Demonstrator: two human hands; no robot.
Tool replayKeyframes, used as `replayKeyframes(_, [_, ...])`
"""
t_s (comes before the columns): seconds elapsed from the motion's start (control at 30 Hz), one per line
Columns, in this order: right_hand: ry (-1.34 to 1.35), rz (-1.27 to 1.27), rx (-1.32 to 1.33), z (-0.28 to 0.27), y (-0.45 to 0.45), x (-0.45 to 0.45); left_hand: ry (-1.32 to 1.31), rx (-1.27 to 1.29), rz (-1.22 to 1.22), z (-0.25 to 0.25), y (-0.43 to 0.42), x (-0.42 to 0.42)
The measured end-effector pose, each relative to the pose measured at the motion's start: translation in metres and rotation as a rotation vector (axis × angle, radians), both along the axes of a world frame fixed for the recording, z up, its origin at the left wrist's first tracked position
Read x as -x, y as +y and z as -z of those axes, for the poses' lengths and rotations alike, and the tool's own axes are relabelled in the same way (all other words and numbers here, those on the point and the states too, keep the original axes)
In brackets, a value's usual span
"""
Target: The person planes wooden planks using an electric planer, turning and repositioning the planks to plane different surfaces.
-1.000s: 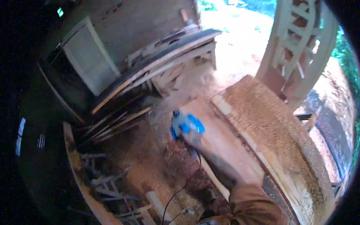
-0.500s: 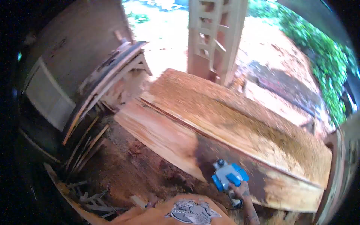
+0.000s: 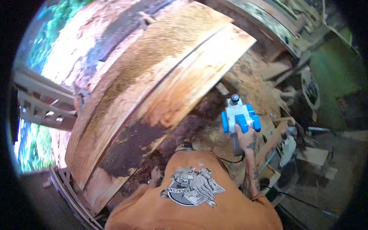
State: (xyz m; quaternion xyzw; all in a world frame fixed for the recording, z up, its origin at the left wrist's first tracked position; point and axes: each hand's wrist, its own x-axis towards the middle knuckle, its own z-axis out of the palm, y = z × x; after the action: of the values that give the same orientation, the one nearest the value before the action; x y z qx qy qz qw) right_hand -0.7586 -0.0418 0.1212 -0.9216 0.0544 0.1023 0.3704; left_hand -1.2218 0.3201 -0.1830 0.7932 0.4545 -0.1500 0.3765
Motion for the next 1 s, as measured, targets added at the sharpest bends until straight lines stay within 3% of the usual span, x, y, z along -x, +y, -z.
replayKeyframes(0.03, [-0.010, 0.031, -0.053, 0.000, -0.047, -0.054, -0.019, 0.101, 0.026, 0.013, -0.022, -0.065])
replayKeyframes(0.07, [-0.006, 0.075, -0.050, 0.008, -0.080, -0.067, -0.041, 0.024, 0.153, 0.012, -0.032, -0.099])
replayKeyframes(0.1, [-0.009, 0.113, -0.038, 0.018, -0.109, -0.066, -0.035, 0.197, 0.160, 0.001, -0.032, -0.127])
replayKeyframes(0.17, [-0.061, 0.161, -0.027, 0.006, -0.128, -0.059, -0.048, 0.174, 0.223, -0.012, -0.042, -0.172])
replayKeyframes(0.2, [-0.086, 0.184, -0.021, 0.001, -0.138, -0.055, -0.112, 0.144, 0.287, 0.009, -0.036, -0.182])
replayKeyframes(0.3, [-0.007, 0.381, -0.211, -0.011, -0.187, -0.114, 0.028, 0.314, 0.140, 0.012, -0.077, -0.273])
replayKeyframes(0.33, [0.001, 0.406, -0.205, -0.011, -0.202, -0.139, 0.090, 0.362, 0.081, -0.017, -0.092, -0.318])
replayKeyframes(0.43, [0.035, 0.437, -0.167, -0.003, -0.246, -0.215, 0.092, 0.238, 0.292, 0.057, -0.122, -0.371])
replayKeyframes(0.47, [0.026, 0.436, -0.164, -0.001, -0.259, -0.243, 0.088, 0.208, 0.367, 0.051, -0.143, -0.395])
replayKeyframes(0.5, [0.025, 0.431, -0.154, 0.002, -0.274, -0.271, 0.068, 0.333, 0.234, 0.045, -0.159, -0.417])
replayKeyframes(0.53, [0.028, 0.429, -0.149, 0.005, -0.292, -0.293, 0.231, 0.408, 0.179, 0.064, -0.172, -0.431])
replayKeyframes(0.6, [0.005, 0.352, -0.085, 0.003, -0.321, -0.344, 0.085, 0.411, 0.246, 0.041, -0.199, -0.473])
replayKeyframes(0.77, [0.061, 0.109, -0.057, -0.026, -0.333, -0.492, 0.074, 0.425, -0.010, 0.024, -0.271, -0.556])
replayKeyframes(0.83, [0.141, 0.002, -0.033, -0.013, -0.346, -0.555, 0.072, 0.423, -0.114, 0.010, -0.304, -0.589])
replayKeyframes(0.87, [0.137, -0.077, 0.178, -0.001, -0.360, -0.592, 0.033, 0.398, -0.139, 0.000, -0.325, -0.611])
replayKeyframes(0.9, [0.089, -0.156, 0.189, 0.010, -0.362, -0.627, -0.009, 0.367, -0.162, -0.004, -0.342, -0.634])
replayKeyframes(1.0, [-0.094, -0.447, 0.281, 0.041, -0.359, -0.724, 0.358, 0.337, -0.130, -0.001, -0.403, -0.687])
